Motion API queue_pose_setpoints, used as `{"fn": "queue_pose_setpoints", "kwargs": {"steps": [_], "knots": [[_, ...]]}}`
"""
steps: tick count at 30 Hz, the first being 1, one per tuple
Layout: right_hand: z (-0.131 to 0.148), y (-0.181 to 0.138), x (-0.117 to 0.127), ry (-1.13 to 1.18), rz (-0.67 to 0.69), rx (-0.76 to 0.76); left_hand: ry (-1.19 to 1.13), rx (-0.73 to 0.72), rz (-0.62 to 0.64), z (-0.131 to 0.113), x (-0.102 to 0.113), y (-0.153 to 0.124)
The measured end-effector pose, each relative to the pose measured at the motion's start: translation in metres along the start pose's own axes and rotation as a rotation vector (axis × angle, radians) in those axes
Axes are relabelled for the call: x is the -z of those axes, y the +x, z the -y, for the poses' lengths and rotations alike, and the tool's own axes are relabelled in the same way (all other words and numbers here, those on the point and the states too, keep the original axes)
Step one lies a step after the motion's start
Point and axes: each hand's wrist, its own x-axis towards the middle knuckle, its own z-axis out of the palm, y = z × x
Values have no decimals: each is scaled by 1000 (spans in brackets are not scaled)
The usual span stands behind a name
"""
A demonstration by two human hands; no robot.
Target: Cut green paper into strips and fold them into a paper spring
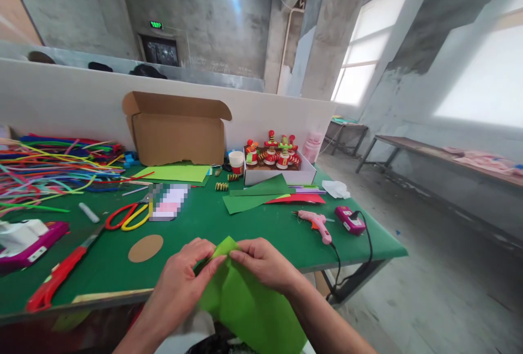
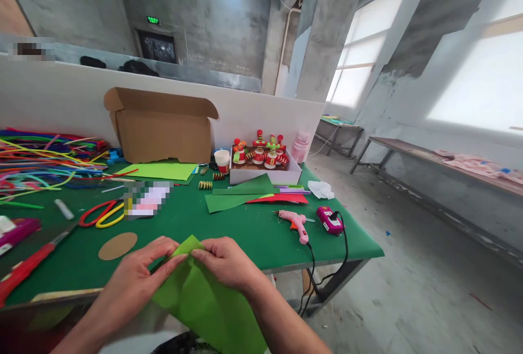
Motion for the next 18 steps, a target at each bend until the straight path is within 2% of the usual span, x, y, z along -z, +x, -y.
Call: {"fn": "queue_pose_setpoints", "kwargs": {"steps": [7, 15, 18], "knots": [[-5, 1, -1, 62, -72, -75, -28, 5, 28, 0, 1, 0], [-7, -1, -3, 42, -153, -65, -87, -40, 82, -3, 1, 0], [-6, -1, -3, 37, -166, -56, -44, -45, 52, -4, 1, 0]]}}
